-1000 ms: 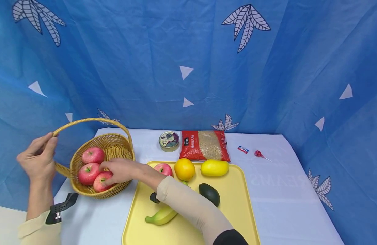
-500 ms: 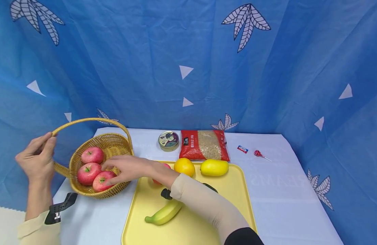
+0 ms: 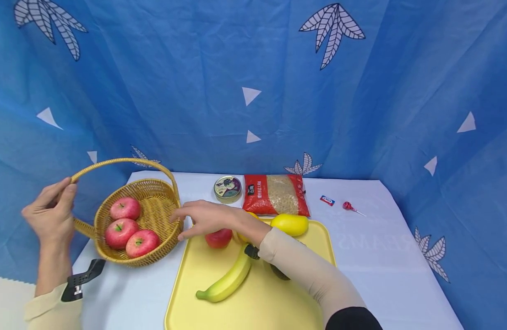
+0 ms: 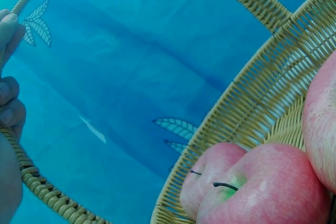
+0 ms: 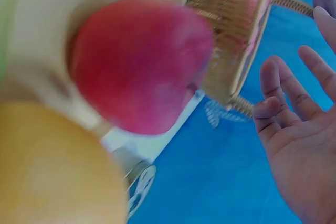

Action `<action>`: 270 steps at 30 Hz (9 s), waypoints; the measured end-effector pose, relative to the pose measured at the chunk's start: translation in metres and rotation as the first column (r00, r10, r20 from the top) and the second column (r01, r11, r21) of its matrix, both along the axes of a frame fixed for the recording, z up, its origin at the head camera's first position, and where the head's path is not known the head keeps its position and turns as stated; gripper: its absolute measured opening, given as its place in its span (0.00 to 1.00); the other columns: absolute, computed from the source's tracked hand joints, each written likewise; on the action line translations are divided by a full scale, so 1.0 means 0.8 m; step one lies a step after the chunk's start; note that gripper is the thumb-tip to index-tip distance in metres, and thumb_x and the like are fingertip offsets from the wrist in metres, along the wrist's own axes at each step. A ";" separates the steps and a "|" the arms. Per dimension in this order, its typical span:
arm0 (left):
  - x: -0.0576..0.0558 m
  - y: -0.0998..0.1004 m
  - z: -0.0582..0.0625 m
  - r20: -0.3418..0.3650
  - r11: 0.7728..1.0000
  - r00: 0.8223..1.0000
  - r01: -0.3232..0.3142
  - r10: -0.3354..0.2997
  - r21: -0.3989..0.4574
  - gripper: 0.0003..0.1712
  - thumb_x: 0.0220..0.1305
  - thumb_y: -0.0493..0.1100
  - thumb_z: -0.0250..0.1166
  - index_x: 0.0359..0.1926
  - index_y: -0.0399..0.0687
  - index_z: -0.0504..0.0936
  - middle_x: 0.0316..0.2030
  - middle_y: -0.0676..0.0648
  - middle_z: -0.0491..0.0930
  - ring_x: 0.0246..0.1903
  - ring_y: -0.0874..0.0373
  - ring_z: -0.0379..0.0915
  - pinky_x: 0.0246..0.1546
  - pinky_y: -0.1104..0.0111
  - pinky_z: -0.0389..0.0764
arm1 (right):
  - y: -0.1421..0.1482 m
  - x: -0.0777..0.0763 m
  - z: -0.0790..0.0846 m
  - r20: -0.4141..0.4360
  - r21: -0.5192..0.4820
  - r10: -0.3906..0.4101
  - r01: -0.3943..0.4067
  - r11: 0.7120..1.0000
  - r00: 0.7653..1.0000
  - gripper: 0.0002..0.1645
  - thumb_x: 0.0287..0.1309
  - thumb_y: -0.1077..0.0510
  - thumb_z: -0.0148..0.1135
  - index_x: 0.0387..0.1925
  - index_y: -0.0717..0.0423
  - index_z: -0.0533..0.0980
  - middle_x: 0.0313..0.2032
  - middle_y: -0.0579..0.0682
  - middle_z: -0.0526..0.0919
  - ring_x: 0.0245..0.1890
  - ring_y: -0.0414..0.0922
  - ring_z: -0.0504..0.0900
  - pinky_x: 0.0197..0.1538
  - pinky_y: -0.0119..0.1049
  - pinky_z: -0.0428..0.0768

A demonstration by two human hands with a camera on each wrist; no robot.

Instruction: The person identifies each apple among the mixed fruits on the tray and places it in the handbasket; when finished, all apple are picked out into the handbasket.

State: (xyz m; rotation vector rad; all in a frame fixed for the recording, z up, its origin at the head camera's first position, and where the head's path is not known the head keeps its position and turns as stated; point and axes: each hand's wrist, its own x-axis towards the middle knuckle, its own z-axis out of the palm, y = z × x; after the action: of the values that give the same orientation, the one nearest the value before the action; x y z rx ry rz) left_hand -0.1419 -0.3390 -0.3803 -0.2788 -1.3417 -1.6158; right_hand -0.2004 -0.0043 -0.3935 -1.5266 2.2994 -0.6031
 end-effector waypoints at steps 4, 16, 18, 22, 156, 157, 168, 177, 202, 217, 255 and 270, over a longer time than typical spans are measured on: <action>0.001 0.001 0.001 0.012 1.000 1.000 -0.011 0.011 -0.010 0.11 0.54 0.18 0.68 0.41 0.14 0.81 0.36 0.38 0.88 0.33 0.59 0.83 0.34 0.78 0.80 | 0.017 -0.013 -0.007 0.002 0.041 -0.047 0.047 0.998 0.999 0.31 0.62 0.37 0.66 0.65 0.38 0.74 0.54 0.40 0.78 0.45 0.42 0.82 0.45 0.27 0.78; -0.004 -0.004 -0.005 0.003 1.000 1.000 -0.005 0.005 -0.005 0.11 0.54 0.18 0.68 0.40 0.14 0.81 0.36 0.38 0.88 0.32 0.59 0.83 0.32 0.78 0.79 | 0.049 -0.036 -0.022 -0.029 0.152 -0.114 0.117 0.981 0.993 0.33 0.63 0.38 0.66 0.66 0.42 0.74 0.60 0.46 0.77 0.57 0.47 0.77 0.59 0.39 0.77; -0.004 -0.005 -0.005 0.005 1.000 1.000 -0.010 0.010 -0.009 0.11 0.54 0.18 0.68 0.40 0.14 0.82 0.36 0.38 0.88 0.31 0.60 0.82 0.32 0.78 0.79 | 0.053 -0.036 -0.024 -0.048 0.179 -0.113 0.120 0.976 0.992 0.35 0.62 0.37 0.66 0.67 0.43 0.74 0.61 0.48 0.77 0.59 0.48 0.76 0.62 0.41 0.76; -0.005 -0.008 -0.007 0.003 1.000 1.000 -0.001 0.001 -0.011 0.11 0.54 0.18 0.68 0.40 0.14 0.81 0.36 0.38 0.88 0.31 0.60 0.82 0.31 0.79 0.79 | 0.059 -0.034 -0.028 -0.053 0.211 -0.119 0.128 0.969 0.991 0.36 0.61 0.36 0.67 0.67 0.44 0.74 0.61 0.50 0.77 0.59 0.48 0.75 0.63 0.42 0.76; -0.003 -0.010 -0.009 0.035 0.998 0.999 -0.028 0.030 -0.049 0.11 0.56 0.19 0.67 0.42 0.15 0.82 0.36 0.40 0.89 0.31 0.62 0.82 0.32 0.79 0.78 | 0.061 -0.005 -0.037 -0.167 0.217 -0.103 0.139 0.966 0.981 0.42 0.51 0.25 0.65 0.67 0.31 0.72 0.47 0.39 0.75 0.43 0.37 0.74 0.42 0.32 0.75; -0.003 -0.011 -0.009 0.035 0.998 0.999 -0.026 0.028 -0.048 0.11 0.56 0.19 0.67 0.42 0.15 0.81 0.37 0.40 0.89 0.31 0.62 0.82 0.32 0.79 0.78 | 0.061 -0.005 -0.037 -0.166 0.218 -0.105 0.140 0.966 0.980 0.42 0.51 0.25 0.65 0.67 0.30 0.72 0.47 0.39 0.75 0.43 0.37 0.74 0.42 0.32 0.75; -0.005 -0.012 -0.010 0.015 1.000 1.000 -0.007 0.008 -0.028 0.12 0.55 0.18 0.67 0.42 0.14 0.81 0.36 0.40 0.88 0.33 0.60 0.83 0.33 0.78 0.79 | 0.060 -0.002 -0.033 -0.164 0.204 -0.107 0.140 0.969 0.981 0.42 0.52 0.25 0.65 0.67 0.30 0.72 0.47 0.39 0.75 0.43 0.37 0.74 0.42 0.31 0.75; -0.003 -0.008 -0.007 0.014 1.000 1.000 -0.002 0.002 -0.030 0.12 0.55 0.18 0.67 0.42 0.13 0.80 0.36 0.40 0.89 0.33 0.60 0.83 0.34 0.78 0.79 | 0.059 -0.001 -0.032 -0.183 0.173 -0.099 0.131 0.976 0.978 0.42 0.52 0.24 0.63 0.66 0.30 0.72 0.44 0.37 0.74 0.40 0.36 0.74 0.38 0.30 0.74; -0.003 -0.008 -0.008 0.021 1.000 1.000 -0.009 0.010 -0.029 0.12 0.55 0.18 0.67 0.42 0.15 0.81 0.36 0.40 0.89 0.31 0.61 0.82 0.32 0.79 0.78 | 0.053 0.004 -0.028 -0.251 0.109 -0.070 0.100 0.989 0.966 0.42 0.52 0.22 0.61 0.66 0.30 0.73 0.42 0.37 0.75 0.38 0.35 0.73 0.39 0.30 0.72; -0.002 -0.006 -0.006 0.008 1.000 1.000 -0.002 0.003 -0.018 0.11 0.55 0.18 0.67 0.41 0.14 0.81 0.36 0.40 0.89 0.31 0.61 0.82 0.32 0.79 0.78 | 0.051 0.006 -0.028 -0.262 0.089 -0.082 0.108 0.990 0.962 0.41 0.52 0.20 0.59 0.66 0.26 0.72 0.43 0.35 0.74 0.37 0.34 0.71 0.38 0.29 0.71; -0.003 -0.010 -0.010 0.021 1.000 1.000 0.005 -0.005 -0.027 0.12 0.56 0.18 0.67 0.42 0.14 0.81 0.37 0.40 0.89 0.33 0.60 0.83 0.35 0.78 0.80 | 0.035 0.007 -0.016 -0.265 0.019 -0.084 0.092 0.996 0.961 0.43 0.53 0.19 0.56 0.69 0.27 0.70 0.48 0.37 0.73 0.40 0.34 0.71 0.36 0.27 0.73; -0.002 -0.005 -0.005 -0.012 1.000 1.000 0.015 -0.015 -0.003 0.11 0.54 0.17 0.67 0.40 0.13 0.81 0.36 0.39 0.88 0.33 0.58 0.84 0.34 0.78 0.80 | 0.025 0.009 -0.010 -0.282 0.001 -0.087 0.091 0.996 0.955 0.44 0.53 0.19 0.54 0.69 0.26 0.69 0.47 0.34 0.71 0.39 0.32 0.70 0.35 0.28 0.71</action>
State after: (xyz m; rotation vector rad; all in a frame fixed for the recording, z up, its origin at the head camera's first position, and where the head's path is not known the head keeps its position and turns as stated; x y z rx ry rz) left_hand -0.1439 -0.3432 -0.3841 -0.3010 -1.3359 -1.6217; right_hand -0.1934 0.0156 -0.4015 -1.5991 2.5886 -0.4108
